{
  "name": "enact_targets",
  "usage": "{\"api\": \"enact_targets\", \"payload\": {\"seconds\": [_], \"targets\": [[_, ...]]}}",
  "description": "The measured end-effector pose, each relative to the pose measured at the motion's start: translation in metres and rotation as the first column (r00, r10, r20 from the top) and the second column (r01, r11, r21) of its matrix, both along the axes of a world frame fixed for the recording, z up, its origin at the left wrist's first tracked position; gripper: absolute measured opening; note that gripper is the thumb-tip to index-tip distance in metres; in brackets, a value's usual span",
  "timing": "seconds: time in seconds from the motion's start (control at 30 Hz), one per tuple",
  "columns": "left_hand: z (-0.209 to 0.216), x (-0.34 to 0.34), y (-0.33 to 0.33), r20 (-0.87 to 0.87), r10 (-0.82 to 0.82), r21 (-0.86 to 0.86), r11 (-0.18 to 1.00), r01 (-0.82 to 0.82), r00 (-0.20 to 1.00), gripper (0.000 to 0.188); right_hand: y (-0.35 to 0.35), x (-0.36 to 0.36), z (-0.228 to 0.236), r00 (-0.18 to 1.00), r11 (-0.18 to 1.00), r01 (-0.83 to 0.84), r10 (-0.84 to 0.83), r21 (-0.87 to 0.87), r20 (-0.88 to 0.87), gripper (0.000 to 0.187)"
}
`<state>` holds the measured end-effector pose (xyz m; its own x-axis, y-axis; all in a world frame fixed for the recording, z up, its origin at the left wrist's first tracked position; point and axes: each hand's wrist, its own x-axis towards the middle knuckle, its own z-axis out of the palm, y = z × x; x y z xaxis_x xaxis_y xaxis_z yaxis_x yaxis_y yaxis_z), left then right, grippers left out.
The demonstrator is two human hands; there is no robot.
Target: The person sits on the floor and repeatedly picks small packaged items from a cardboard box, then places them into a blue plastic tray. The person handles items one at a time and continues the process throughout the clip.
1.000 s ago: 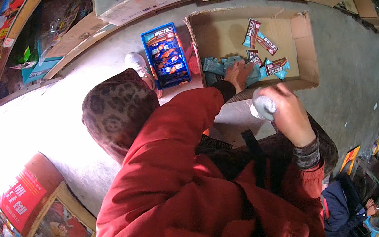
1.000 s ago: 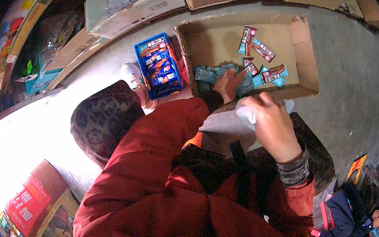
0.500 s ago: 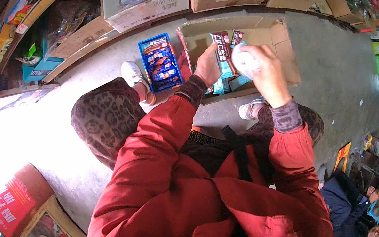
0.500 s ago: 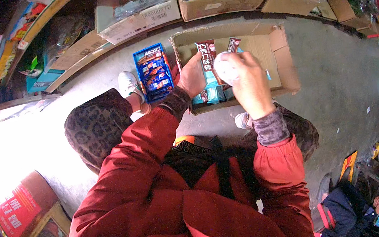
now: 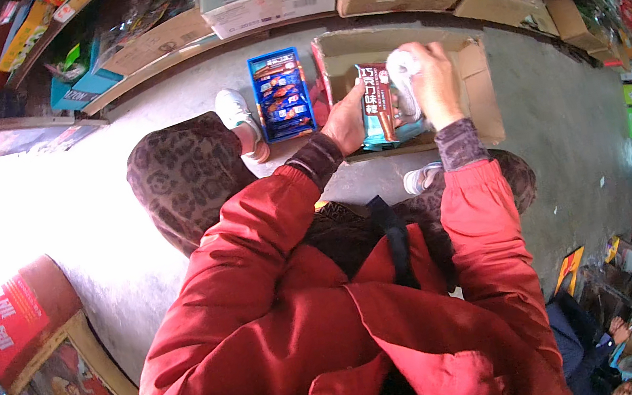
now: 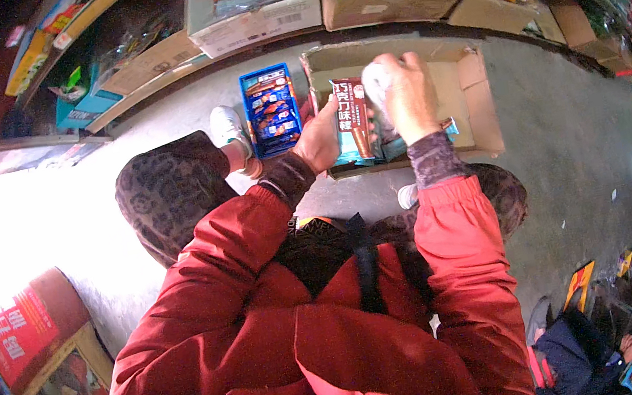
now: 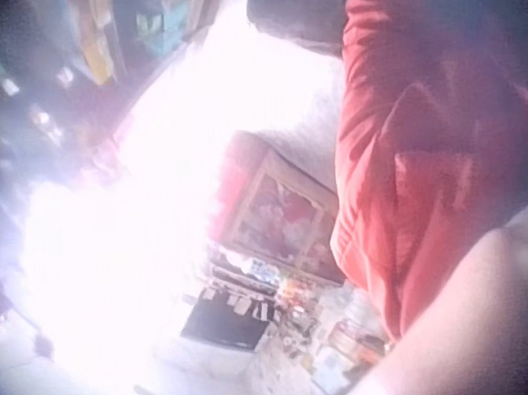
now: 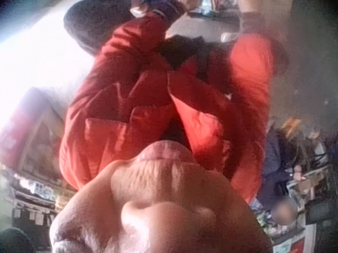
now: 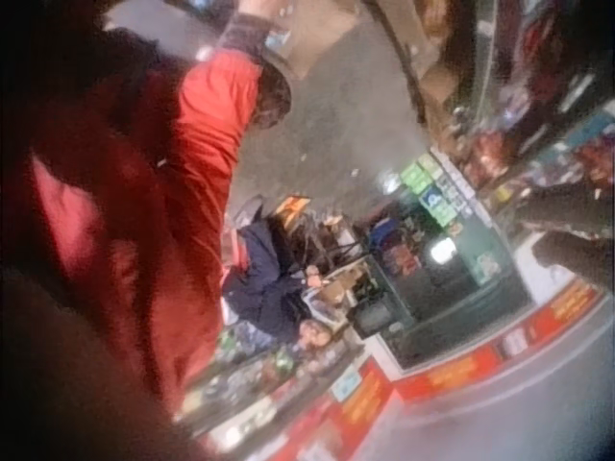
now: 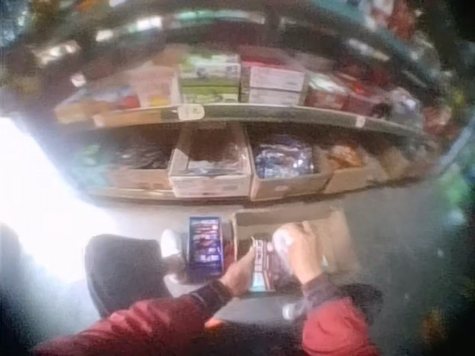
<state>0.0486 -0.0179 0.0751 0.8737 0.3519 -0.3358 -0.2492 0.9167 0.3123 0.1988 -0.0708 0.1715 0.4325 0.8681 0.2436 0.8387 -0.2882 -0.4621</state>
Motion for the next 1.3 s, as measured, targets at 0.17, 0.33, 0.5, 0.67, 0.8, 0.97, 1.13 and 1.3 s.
{"api": "enact_targets", "payload": {"seconds": [0.17, 0.33, 0.5, 0.67, 0.8, 0.97, 1.13, 1.3], "targets": [[-0.037, -0.024, 0.019, 0.054, 0.223, -0.129, 0.968, -0.215, 0.973, 0.035, -0.006, 0.008, 0.004, 0.995, 0.998, -0.059, 0.056, 0.028, 0.088, 0.037], [-0.1, -0.062, 0.052, -0.218, 0.518, -0.134, 0.823, -0.552, 0.827, 0.02, -0.006, 0.006, -0.001, 0.995, 0.994, -0.103, 0.103, 0.026, -0.009, 0.037], [-0.155, -0.068, 0.08, -0.322, 0.567, -0.146, 0.762, -0.631, 0.758, 0.022, -0.008, 0.002, -0.002, 0.984, 0.984, -0.165, 0.161, -0.064, -0.073, 0.04], [-0.184, -0.061, 0.115, -0.557, 0.517, -0.342, 0.571, -0.747, 0.65, 0.021, -0.013, -0.001, 0.0, 0.976, 0.974, -0.204, 0.193, -0.103, -0.105, 0.042], [-0.192, -0.08, 0.121, -0.655, 0.579, 0.726, 0.66, 0.193, 0.485, 0.013, -0.017, -0.002, 0.0, 0.962, 0.966, -0.241, 0.225, -0.098, -0.152, 0.044], [-0.214, -0.086, 0.132, -0.584, 0.756, 0.715, 0.307, 0.627, 0.296, 0.008, -0.017, -0.004, 0.002, 0.953, 0.959, -0.261, 0.237, -0.113, -0.188, 0.044], [-0.227, -0.059, 0.155, -0.638, 0.736, 0.693, 0.677, -0.249, 0.226, 0.014, -0.012, -0.006, 0.003, 0.952, 0.949, -0.269, 0.236, -0.167, -0.193, 0.045], [-0.204, -0.037, 0.157, -0.566, 0.824, 0.768, 0.516, -0.378, -0.027, 0.015, -0.009, -0.012, 0.009, 0.938, 0.937, -0.298, 0.252, -0.182, -0.239, 0.049]]}}
